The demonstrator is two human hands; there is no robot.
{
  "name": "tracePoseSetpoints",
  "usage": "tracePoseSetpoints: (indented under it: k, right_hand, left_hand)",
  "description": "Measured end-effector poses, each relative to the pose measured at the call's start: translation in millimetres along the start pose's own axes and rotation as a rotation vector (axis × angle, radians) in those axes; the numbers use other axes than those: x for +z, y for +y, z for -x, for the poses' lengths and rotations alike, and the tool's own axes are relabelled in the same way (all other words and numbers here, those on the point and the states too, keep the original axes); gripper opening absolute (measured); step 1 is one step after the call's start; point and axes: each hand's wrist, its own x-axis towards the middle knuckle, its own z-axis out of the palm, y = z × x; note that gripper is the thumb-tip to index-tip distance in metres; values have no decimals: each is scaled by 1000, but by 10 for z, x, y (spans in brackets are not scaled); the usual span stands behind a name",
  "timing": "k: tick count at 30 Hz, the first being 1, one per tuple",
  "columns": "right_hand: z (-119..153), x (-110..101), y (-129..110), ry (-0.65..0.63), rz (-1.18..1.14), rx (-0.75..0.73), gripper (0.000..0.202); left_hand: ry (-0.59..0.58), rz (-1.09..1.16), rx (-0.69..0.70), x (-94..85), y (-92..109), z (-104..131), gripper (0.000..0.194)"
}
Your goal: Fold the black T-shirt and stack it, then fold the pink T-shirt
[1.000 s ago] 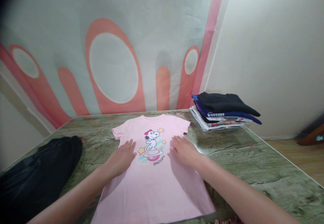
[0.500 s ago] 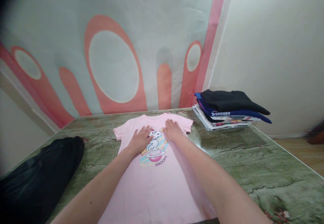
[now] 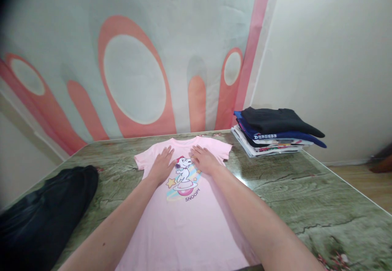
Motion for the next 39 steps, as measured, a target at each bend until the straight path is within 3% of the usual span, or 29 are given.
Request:
tracePoseSetpoints:
  k: [3, 8, 12, 15, 19, 24, 28, 31, 35, 39]
  right_hand:
    - [-12, 39, 25, -77, -13, 27, 56]
    - [-49, 125, 106, -9, 34, 214, 60]
    - [-40, 121, 111, 26, 49, 246, 58]
    - [-8, 88, 87, 34, 29, 152, 54]
    - [-43, 73, 121, -78, -16, 1, 51]
    - [-284, 125, 299, -76, 59, 159, 49]
    - [-404, 196, 376, 18, 82, 287, 51]
    - [-389, 220, 359, 90, 94, 326, 49]
    - [-350, 184, 313, 169, 81, 182, 41]
    - [-351, 181, 296, 134, 5, -12, 38]
  left_hand:
    - [-78, 13, 38, 18, 7, -15, 60]
    - [-47, 1, -104, 98, -30, -38, 75]
    - [-21, -16, -140, 108, -51, -31, 74]
    - [-36, -6, -68, 71, -37, -20, 60]
    - [-126, 44, 45, -1, -6, -20, 50]
    - [-192, 90, 107, -53, 9, 10, 49]
    - [-123, 72, 78, -89, -26, -47, 47]
    - [-36, 30, -21, -139, -98, -251, 38]
    - [23, 19, -86, -133, -175, -565, 38]
    - [53, 19, -99, 8, -169, -649, 39]
